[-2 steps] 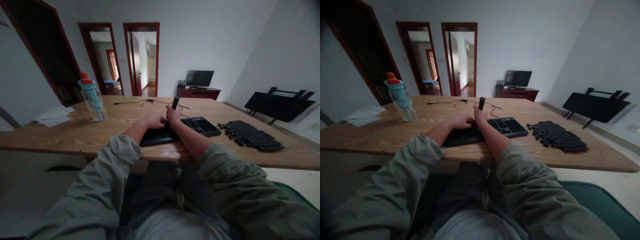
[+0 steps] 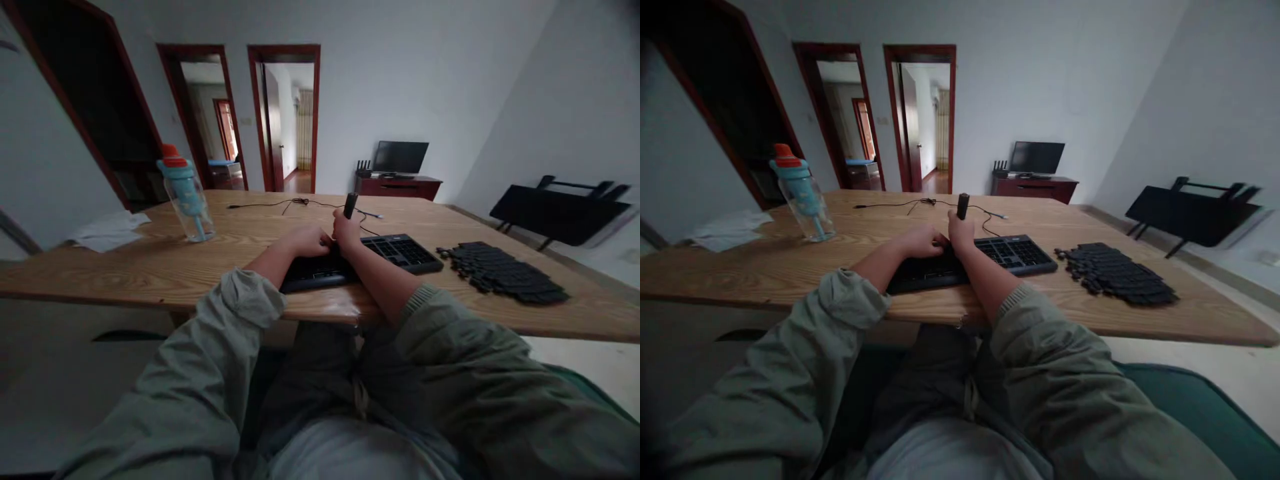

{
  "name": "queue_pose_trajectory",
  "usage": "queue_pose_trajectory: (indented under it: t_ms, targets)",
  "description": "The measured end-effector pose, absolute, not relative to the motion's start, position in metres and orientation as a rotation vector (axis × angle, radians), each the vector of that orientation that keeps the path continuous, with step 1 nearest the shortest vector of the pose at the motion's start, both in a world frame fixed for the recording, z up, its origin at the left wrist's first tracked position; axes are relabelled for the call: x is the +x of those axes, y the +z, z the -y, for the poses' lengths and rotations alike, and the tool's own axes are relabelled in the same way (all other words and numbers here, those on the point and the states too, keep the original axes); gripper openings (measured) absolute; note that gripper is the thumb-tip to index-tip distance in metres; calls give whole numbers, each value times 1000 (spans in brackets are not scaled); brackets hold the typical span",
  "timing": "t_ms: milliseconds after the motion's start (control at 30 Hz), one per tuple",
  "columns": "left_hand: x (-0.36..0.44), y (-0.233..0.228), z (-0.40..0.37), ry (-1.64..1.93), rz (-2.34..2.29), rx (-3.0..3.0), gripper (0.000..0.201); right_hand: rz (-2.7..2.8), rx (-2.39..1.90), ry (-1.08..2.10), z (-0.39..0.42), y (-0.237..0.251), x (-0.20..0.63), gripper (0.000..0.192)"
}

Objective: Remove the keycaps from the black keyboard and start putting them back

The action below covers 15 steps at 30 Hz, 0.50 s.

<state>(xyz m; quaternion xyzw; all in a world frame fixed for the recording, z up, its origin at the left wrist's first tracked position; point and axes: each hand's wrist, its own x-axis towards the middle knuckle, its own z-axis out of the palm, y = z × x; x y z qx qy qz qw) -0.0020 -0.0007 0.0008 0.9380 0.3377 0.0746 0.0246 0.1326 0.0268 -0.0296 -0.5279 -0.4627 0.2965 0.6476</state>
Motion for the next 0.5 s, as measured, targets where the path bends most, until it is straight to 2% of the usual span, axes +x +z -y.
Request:
queue_pose_trajectory:
  t_ms: [233, 500]
  targets:
    - [-4, -1, -2, 253, -1080, 2827, 43, 1129, -1289, 606, -30, -28, 134, 24]
    - [-2, -2, -3, 260, -1139, 2826, 34, 1213, -1354, 490, -27, -24, 128, 27]
